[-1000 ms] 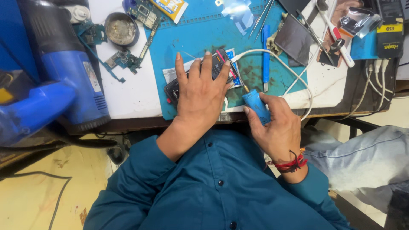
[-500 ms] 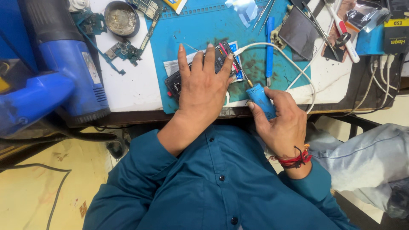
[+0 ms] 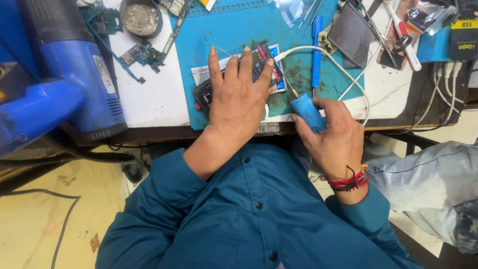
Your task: The person uses a red probe and a blue soldering iron to work on the internal components of a disassembled mobile phone. They repeatedly touch the circuit board and connectors while the phone remains open on the workbench.
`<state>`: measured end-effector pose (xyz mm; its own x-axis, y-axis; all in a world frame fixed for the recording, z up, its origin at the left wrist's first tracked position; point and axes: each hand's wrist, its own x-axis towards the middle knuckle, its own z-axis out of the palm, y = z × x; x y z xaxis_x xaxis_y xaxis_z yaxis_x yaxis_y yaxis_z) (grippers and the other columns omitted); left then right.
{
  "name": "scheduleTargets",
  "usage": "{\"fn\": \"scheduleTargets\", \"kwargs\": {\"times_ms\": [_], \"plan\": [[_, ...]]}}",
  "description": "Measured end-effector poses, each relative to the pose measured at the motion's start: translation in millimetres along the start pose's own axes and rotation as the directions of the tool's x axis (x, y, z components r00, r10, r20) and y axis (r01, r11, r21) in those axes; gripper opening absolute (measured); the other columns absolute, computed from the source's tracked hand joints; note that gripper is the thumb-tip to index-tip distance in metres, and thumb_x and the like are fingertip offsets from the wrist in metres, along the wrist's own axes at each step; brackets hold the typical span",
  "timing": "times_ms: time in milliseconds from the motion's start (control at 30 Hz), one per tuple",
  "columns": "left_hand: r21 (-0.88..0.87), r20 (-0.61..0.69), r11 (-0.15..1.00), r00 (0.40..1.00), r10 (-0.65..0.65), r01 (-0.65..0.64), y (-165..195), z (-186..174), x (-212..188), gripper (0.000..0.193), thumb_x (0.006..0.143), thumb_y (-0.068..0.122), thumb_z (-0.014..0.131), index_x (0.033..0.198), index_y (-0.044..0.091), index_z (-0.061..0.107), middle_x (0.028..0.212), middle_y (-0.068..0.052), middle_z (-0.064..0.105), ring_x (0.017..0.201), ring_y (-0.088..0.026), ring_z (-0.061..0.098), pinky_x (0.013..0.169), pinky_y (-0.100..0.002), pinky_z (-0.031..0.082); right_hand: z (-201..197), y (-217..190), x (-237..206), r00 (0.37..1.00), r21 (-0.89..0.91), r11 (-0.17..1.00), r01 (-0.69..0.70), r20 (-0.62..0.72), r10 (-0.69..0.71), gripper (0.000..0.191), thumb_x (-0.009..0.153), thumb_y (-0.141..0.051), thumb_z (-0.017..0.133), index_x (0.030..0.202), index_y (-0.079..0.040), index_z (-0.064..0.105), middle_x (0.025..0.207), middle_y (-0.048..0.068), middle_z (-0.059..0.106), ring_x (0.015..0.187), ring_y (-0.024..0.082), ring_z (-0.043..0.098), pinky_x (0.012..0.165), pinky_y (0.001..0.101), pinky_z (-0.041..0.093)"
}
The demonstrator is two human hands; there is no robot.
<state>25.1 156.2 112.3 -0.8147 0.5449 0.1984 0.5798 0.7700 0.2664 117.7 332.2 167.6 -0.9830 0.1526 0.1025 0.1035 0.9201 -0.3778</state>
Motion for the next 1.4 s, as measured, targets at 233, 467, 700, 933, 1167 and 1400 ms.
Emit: {"fn": "scheduleTargets", "kwargs": {"times_ms": [233,467,700,933,1167,1400], "plan": [[-0.013,0.0,1.0,1.0,0.001,-0.001,0,0,-1,0.048,0.103,0.037,0.064,0.145,0.014,0.063,0.142,-0.026,0.055,0.128,-0.04,0.052,0.121,-0.068,0.009,-2,-7,-1,0.997,0.04,0.997,-0.073,0.018,0.072,0.036,0.089,-0.026,0.087,0.109,-0.002,0.07,0.097,0.014,0.071,0.061,0.027,0.067,0.059,0.0368,0.053],[0.003,-0.006,1.0,1.0,0.005,-0.005,0,1,-1,0.047,0.103,0.038,0.063,0.144,0.014,0.064,0.142,-0.026,0.055,0.128,-0.04,0.052,0.121,-0.068,0.009,-1,-6,-1,0.997,0.05,0.996,-0.078,0.017,0.077,0.036,0.088,-0.027,0.088,0.109,-0.002,0.07,0.097,0.013,0.071,0.059,0.025,0.066,0.059,0.0369,0.052],[-0.003,0.004,1.0,1.0,0.007,-0.007,-1,2,-1,0.047,0.103,0.037,0.062,0.144,0.014,0.064,0.142,-0.026,0.055,0.127,-0.04,0.052,0.121,-0.067,0.009,6,-4,0,0.999,0.053,0.997,-0.05,0.003,0.05,0.037,0.09,-0.026,0.087,0.111,-0.002,0.07,0.098,0.014,0.07,0.062,0.027,0.066,0.059,0.0376,0.052],[0.007,0.015,1.0,1.0,0.009,-0.009,-2,1,0,0.047,0.103,0.037,0.062,0.144,0.014,0.064,0.141,-0.026,0.055,0.128,-0.04,0.052,0.121,-0.067,0.008,9,-4,3,0.998,0.061,0.996,-0.062,0.001,0.062,0.039,0.089,-0.026,0.087,0.112,-0.001,0.069,0.099,0.015,0.07,0.06,0.027,0.065,0.057,0.0388,0.051],[-0.016,0.01,1.0,1.0,0.002,-0.002,-2,0,0,0.047,0.102,0.035,0.062,0.144,0.014,0.064,0.141,-0.026,0.055,0.128,-0.04,0.052,0.121,-0.067,0.009,11,-4,2,1.0,0.05,0.998,-0.023,-0.006,0.023,0.038,0.088,-0.026,0.088,0.111,-0.002,0.069,0.099,0.014,0.071,0.065,0.03,0.067,0.06,0.0397,0.052],[-0.011,0.014,1.0,1.0,0.008,-0.008,-2,1,0,0.048,0.103,0.036,0.062,0.144,0.013,0.063,0.142,-0.027,0.055,0.128,-0.041,0.051,0.121,-0.068,0.008,11,-4,2,0.999,0.066,0.997,-0.033,-0.01,0.034,0.038,0.088,-0.026,0.087,0.111,-0.002,0.069,0.1,0.014,0.071,0.065,0.03,0.067,0.061,0.0395,0.053]]}}
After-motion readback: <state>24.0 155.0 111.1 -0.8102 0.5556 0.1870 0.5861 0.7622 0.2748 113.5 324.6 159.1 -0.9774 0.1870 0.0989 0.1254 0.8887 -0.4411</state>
